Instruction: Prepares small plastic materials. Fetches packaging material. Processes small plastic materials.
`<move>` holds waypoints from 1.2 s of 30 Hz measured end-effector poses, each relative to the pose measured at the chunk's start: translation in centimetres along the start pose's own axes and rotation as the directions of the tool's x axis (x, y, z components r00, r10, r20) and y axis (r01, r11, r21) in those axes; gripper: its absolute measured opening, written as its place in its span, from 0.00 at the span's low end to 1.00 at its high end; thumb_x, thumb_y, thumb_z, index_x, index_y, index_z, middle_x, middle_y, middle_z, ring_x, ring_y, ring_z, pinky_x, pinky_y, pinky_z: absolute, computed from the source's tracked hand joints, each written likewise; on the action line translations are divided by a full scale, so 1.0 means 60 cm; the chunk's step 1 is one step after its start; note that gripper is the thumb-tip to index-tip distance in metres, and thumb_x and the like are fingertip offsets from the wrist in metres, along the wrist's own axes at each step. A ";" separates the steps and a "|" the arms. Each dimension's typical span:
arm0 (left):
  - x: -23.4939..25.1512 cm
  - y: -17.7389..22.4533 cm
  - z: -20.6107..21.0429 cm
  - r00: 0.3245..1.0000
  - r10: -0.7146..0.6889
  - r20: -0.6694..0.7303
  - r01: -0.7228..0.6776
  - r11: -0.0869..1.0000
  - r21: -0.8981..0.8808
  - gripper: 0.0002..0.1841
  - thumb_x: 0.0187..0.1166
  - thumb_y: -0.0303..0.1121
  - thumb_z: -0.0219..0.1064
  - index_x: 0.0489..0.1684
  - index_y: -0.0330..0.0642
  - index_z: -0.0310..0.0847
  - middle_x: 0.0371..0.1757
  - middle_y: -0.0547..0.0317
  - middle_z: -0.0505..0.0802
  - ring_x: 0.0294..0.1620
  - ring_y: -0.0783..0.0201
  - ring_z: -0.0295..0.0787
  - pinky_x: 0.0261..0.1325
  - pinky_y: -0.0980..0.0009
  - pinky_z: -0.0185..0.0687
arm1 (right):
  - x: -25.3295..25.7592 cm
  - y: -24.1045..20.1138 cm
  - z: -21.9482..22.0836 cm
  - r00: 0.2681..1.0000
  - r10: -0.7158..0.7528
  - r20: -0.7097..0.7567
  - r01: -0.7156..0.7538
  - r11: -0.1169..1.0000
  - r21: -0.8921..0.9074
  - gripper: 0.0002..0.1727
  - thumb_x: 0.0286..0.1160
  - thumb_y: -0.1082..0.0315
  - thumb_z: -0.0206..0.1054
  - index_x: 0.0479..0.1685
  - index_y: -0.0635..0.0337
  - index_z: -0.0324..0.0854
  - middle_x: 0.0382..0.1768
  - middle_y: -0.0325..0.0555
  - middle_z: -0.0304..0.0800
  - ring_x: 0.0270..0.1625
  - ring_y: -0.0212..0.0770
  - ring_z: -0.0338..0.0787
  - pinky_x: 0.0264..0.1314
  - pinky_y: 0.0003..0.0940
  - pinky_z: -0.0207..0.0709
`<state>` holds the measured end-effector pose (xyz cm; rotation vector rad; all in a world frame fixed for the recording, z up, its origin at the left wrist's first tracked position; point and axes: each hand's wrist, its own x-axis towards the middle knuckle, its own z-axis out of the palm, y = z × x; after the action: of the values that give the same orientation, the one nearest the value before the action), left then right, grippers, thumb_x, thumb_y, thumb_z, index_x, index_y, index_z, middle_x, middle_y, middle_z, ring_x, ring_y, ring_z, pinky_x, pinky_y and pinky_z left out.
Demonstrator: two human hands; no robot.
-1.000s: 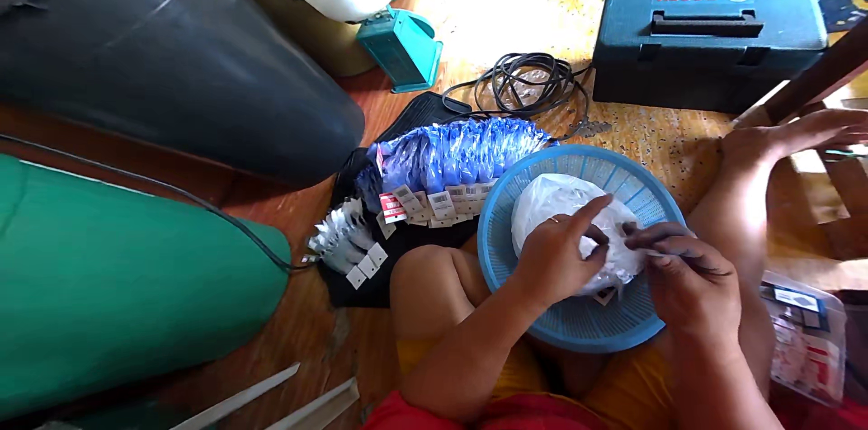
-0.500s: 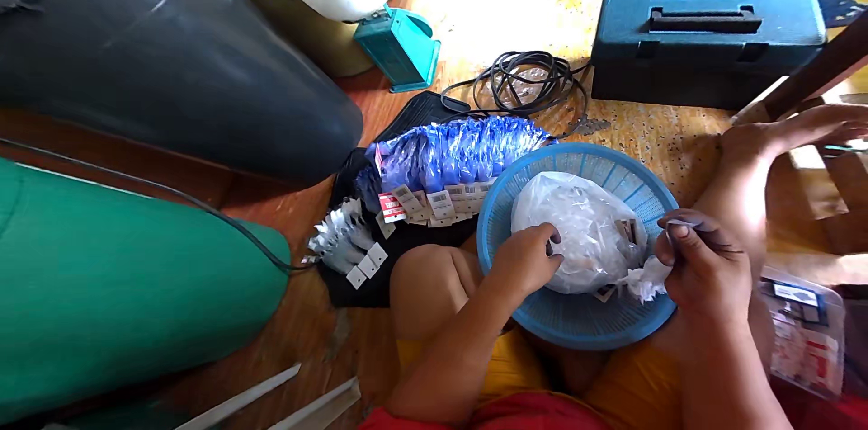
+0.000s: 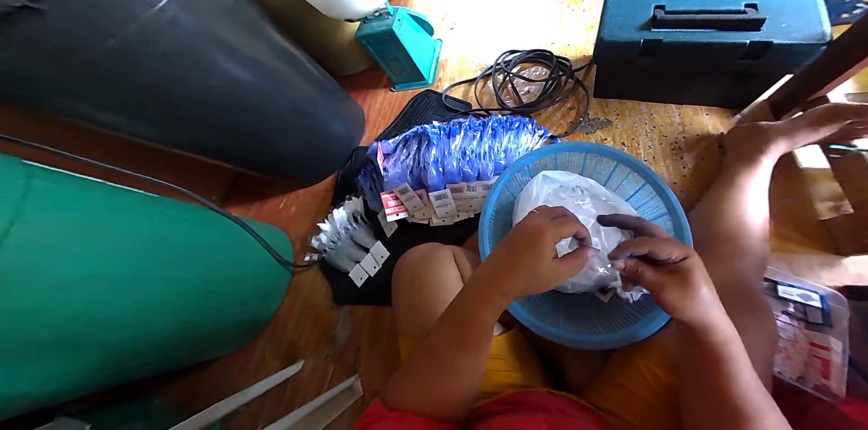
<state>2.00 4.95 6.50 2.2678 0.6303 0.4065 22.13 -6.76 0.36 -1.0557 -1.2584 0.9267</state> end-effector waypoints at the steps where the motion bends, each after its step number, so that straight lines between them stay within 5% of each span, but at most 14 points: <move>1: 0.001 0.008 -0.003 1.000 0.017 -0.001 -0.017 0.999 0.029 0.12 0.83 0.39 0.66 0.46 0.41 0.92 0.50 0.55 0.95 0.59 0.60 0.89 0.66 0.59 0.82 | 0.002 -0.004 0.009 0.999 -0.013 0.044 0.015 0.999 -0.039 0.06 0.76 0.70 0.70 0.43 0.54 0.93 0.69 0.41 0.87 0.44 0.23 0.91 0.43 0.20 0.88; 5: 0.012 0.000 0.010 0.954 0.053 -0.294 0.004 0.982 0.189 0.07 0.79 0.35 0.70 0.42 0.44 0.93 0.48 0.56 0.94 0.54 0.59 0.90 0.59 0.58 0.86 | 0.004 0.003 0.026 1.000 -0.031 -0.005 0.030 0.996 -0.089 0.06 0.75 0.75 0.69 0.43 0.62 0.92 0.51 0.42 0.92 0.35 0.23 0.89 0.34 0.19 0.86; 8: 0.023 -0.031 0.009 0.921 -0.096 -0.378 0.177 0.966 0.188 0.11 0.80 0.35 0.70 0.53 0.43 0.90 0.53 0.53 0.93 0.56 0.55 0.90 0.61 0.54 0.85 | -0.001 0.003 0.005 0.995 0.001 -0.102 -0.006 0.998 -0.055 0.07 0.75 0.76 0.69 0.45 0.60 0.92 0.48 0.39 0.93 0.30 0.24 0.87 0.29 0.21 0.86; 11: 0.025 -0.031 -0.002 0.912 -0.402 -0.086 0.410 0.903 0.130 0.15 0.83 0.38 0.67 0.62 0.42 0.88 0.59 0.49 0.92 0.63 0.52 0.88 0.71 0.50 0.80 | -0.007 0.002 -0.021 0.981 0.043 -0.190 -0.044 0.999 0.001 0.07 0.75 0.74 0.69 0.44 0.57 0.92 0.47 0.36 0.94 0.27 0.24 0.87 0.27 0.21 0.85; 14: 0.034 -0.029 0.007 0.797 -0.572 0.196 0.526 0.816 0.241 0.18 0.86 0.43 0.63 0.63 0.41 0.86 0.62 0.48 0.91 0.67 0.52 0.87 0.75 0.49 0.76 | -0.009 0.000 -0.031 0.957 0.105 -0.272 -0.104 0.994 0.021 0.07 0.73 0.74 0.70 0.44 0.57 0.92 0.43 0.36 0.94 0.25 0.25 0.86 0.26 0.21 0.84; 21: 0.046 -0.037 0.060 0.662 -0.692 0.289 0.561 0.712 0.422 0.28 0.89 0.55 0.54 0.65 0.41 0.86 0.65 0.44 0.90 0.72 0.47 0.83 0.74 0.43 0.74 | -0.008 -0.001 -0.030 0.940 0.143 -0.309 -0.136 0.990 0.042 0.07 0.73 0.75 0.70 0.42 0.56 0.92 0.38 0.33 0.95 0.23 0.24 0.85 0.25 0.20 0.83; 23: 0.050 -0.050 0.065 0.622 -0.718 0.312 0.590 0.692 0.416 0.30 0.86 0.59 0.57 0.67 0.41 0.84 0.66 0.43 0.89 0.72 0.45 0.83 0.75 0.41 0.74 | -0.008 0.001 -0.029 0.944 0.142 -0.296 -0.131 0.990 0.058 0.07 0.73 0.75 0.70 0.42 0.56 0.92 0.37 0.34 0.94 0.22 0.24 0.85 0.24 0.20 0.83; 26: 0.048 -0.067 0.067 0.670 -0.656 0.348 0.591 0.755 0.286 0.23 0.85 0.49 0.63 0.63 0.40 0.86 0.63 0.45 0.90 0.68 0.49 0.85 0.74 0.44 0.74 | -0.007 0.003 -0.028 0.949 0.143 -0.281 -0.127 0.989 0.077 0.07 0.74 0.75 0.69 0.43 0.56 0.92 0.39 0.34 0.95 0.23 0.24 0.85 0.25 0.20 0.82; 30: 0.031 -0.068 0.054 0.857 -0.426 0.288 0.461 0.885 -0.062 0.18 0.84 0.41 0.66 0.57 0.34 0.88 0.59 0.42 0.90 0.62 0.53 0.85 0.70 0.56 0.77 | -0.007 0.004 -0.026 0.952 0.149 -0.269 -0.131 0.988 0.082 0.07 0.74 0.74 0.70 0.43 0.56 0.92 0.40 0.34 0.95 0.23 0.24 0.85 0.25 0.20 0.83; 36: 0.012 -0.029 0.024 0.957 -0.289 -0.021 0.234 0.811 -0.536 0.07 0.78 0.29 0.71 0.41 0.33 0.88 0.39 0.61 0.93 0.42 0.75 0.88 0.53 0.75 0.85 | -0.005 0.002 -0.020 0.965 0.123 -0.230 -0.102 0.990 0.099 0.07 0.75 0.74 0.70 0.44 0.55 0.92 0.42 0.34 0.95 0.24 0.24 0.85 0.26 0.20 0.83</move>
<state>2.71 5.61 4.34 1.6137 0.7646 0.4908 23.28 -7.16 0.16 -1.1420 -0.9620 0.9041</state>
